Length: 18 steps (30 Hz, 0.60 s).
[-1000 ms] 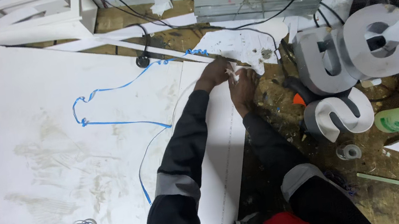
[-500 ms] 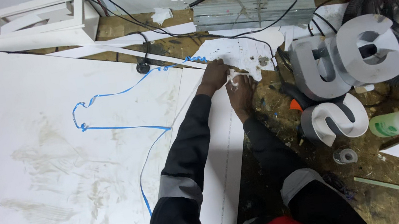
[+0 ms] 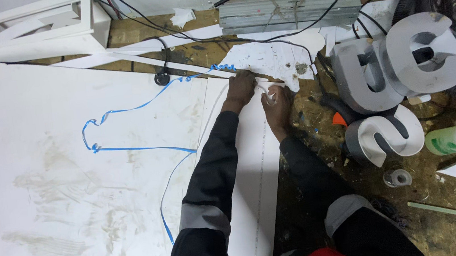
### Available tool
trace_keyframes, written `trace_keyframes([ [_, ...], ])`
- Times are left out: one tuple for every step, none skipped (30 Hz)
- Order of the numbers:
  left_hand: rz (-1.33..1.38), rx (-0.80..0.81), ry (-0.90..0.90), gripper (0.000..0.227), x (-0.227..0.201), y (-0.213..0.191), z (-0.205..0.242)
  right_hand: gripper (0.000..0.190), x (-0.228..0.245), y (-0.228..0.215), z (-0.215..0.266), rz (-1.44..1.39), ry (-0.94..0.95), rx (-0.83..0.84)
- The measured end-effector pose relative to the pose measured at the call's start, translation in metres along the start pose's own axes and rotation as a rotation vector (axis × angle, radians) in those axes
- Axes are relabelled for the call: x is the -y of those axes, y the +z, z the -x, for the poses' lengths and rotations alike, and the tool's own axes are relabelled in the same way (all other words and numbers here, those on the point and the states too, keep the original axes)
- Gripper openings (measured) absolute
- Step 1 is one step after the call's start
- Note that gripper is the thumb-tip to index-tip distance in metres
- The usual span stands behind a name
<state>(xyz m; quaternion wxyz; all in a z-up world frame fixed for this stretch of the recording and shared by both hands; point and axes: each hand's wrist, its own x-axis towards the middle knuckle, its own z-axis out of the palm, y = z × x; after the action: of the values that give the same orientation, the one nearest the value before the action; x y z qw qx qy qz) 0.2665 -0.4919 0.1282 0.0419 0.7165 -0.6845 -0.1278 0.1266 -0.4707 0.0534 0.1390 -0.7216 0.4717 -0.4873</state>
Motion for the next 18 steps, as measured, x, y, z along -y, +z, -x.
trace_keyframes([
  [-0.004,-0.039,0.011,0.026,0.001,0.001,-0.001,0.026,-0.002,0.002,-0.001,0.005,-0.034,-0.032],
  [-0.006,-0.074,0.020,0.025,0.002,0.004,-0.001,0.024,-0.004,0.002,0.001,0.011,-0.065,-0.059],
  [-0.006,-0.072,0.022,0.025,0.002,0.002,-0.005,0.024,-0.004,0.004,0.000,0.012,-0.063,-0.060],
  [-0.026,-0.125,0.055,0.022,0.002,0.003,-0.008,0.021,-0.005,0.004,0.003,-0.041,0.004,-0.037],
  [-0.047,-0.179,0.088,0.020,0.001,0.004,-0.010,0.018,-0.006,0.004,0.005,-0.094,0.072,-0.015],
  [-0.043,-0.177,0.087,0.020,0.000,0.003,-0.012,0.018,-0.008,0.005,0.004,-0.092,0.072,-0.012],
  [-0.027,-0.201,0.097,0.020,-0.002,0.003,-0.014,0.019,-0.009,0.005,0.004,-0.164,0.187,0.041],
  [-0.011,-0.225,0.108,0.020,-0.003,0.002,-0.016,0.021,-0.012,0.006,0.003,-0.237,0.304,0.092],
  [-0.009,-0.222,0.107,0.020,-0.006,0.002,-0.018,0.021,-0.015,0.005,0.005,-0.235,0.305,0.094],
  [0.013,-0.234,0.151,0.019,-0.008,0.001,-0.019,0.020,-0.018,0.003,0.007,-0.274,0.308,0.152],
  [0.034,-0.245,0.195,0.018,-0.010,0.001,-0.019,0.021,-0.021,0.001,0.010,-0.312,0.311,0.210],
  [0.040,-0.241,0.198,0.018,-0.012,0.002,-0.021,0.021,-0.021,-0.004,0.013,-0.306,0.316,0.211],
  [0.013,-0.245,0.210,0.015,-0.014,0.004,-0.022,0.025,-0.021,-0.009,0.016,-0.301,0.255,0.216],
  [-0.016,-0.258,0.220,0.014,-0.015,0.001,-0.026,0.030,-0.020,-0.012,0.014,-0.298,0.185,0.219],
  [-0.012,-0.263,0.222,0.014,-0.020,0.000,-0.025,0.030,-0.021,-0.016,0.014,-0.293,0.180,0.219],
  [0.042,-0.238,0.246,0.014,-0.022,-0.003,-0.023,0.035,-0.019,-0.016,0.015,-0.436,0.327,0.293],
  [0.097,-0.213,0.270,0.019,-0.024,-0.005,-0.021,0.041,-0.018,-0.017,0.016,-0.578,0.475,0.367],
  [0.096,-0.206,0.266,0.019,-0.024,-0.008,-0.018,0.041,-0.021,-0.014,0.012,-0.581,0.482,0.371],
])
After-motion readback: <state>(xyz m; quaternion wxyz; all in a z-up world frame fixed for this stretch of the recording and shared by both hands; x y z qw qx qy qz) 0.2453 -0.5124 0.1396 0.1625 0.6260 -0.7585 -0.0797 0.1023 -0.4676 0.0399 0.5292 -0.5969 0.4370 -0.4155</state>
